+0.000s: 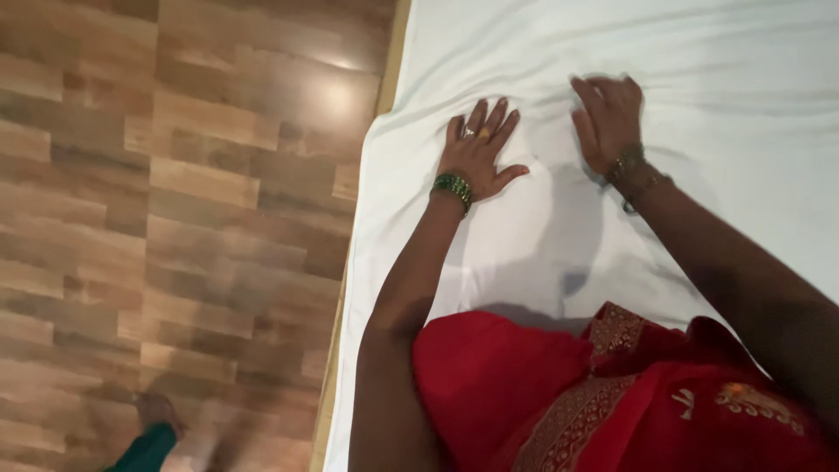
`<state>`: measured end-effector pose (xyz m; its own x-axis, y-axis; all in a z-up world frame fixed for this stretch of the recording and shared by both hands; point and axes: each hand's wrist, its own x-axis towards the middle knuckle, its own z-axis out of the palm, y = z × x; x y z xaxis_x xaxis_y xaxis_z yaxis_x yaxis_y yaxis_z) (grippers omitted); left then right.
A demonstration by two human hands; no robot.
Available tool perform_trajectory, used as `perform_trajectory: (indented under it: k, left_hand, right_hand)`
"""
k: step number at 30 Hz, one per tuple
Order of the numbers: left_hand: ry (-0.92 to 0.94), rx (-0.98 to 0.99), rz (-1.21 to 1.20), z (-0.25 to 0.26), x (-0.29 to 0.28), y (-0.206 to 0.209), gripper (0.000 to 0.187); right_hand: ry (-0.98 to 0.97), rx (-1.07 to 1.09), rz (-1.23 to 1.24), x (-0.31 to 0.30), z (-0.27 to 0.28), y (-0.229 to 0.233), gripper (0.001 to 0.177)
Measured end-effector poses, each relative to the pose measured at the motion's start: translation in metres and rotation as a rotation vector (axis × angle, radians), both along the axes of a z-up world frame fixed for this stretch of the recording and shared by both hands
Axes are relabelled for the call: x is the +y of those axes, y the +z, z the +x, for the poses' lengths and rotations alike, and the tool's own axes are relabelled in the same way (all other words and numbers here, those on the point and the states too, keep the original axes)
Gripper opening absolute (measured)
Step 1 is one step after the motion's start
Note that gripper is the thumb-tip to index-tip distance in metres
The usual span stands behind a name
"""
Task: The person smooths a white bedsheet on a bed by hand, moving from the center to the edges and corners. They then tuck the sheet under the mattress along the sides to secure it.
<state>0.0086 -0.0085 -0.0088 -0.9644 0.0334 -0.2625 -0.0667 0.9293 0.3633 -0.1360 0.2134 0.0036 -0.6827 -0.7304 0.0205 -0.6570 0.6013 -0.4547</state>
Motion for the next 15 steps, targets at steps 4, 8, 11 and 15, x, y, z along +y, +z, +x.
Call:
perform_trajectory:
  k: [4, 8, 11, 15]
  left_hand:
    - [0.015, 0.016, 0.018, 0.0, -0.003, 0.001, 0.093]
    - [0.01, 0.034, 0.05, 0.001, -0.006, -0.007, 0.091]
    - [0.013, 0.042, 0.074, -0.001, -0.007, -0.013, 0.09]
    - [0.028, 0.036, 0.105, 0.001, -0.006, -0.019, 0.091]
  right_hand:
    - [0.384, 0.179, -0.197, -0.111, -0.031, -0.009, 0.044]
    - [0.444, 0.203, -0.029, -0.219, -0.056, -0.034, 0.049]
    - [0.338, 0.055, 0.247, -0.255, -0.064, -0.047, 0.049]
    - [0.26, -0.052, 0.236, -0.271, -0.07, -0.07, 0.059]
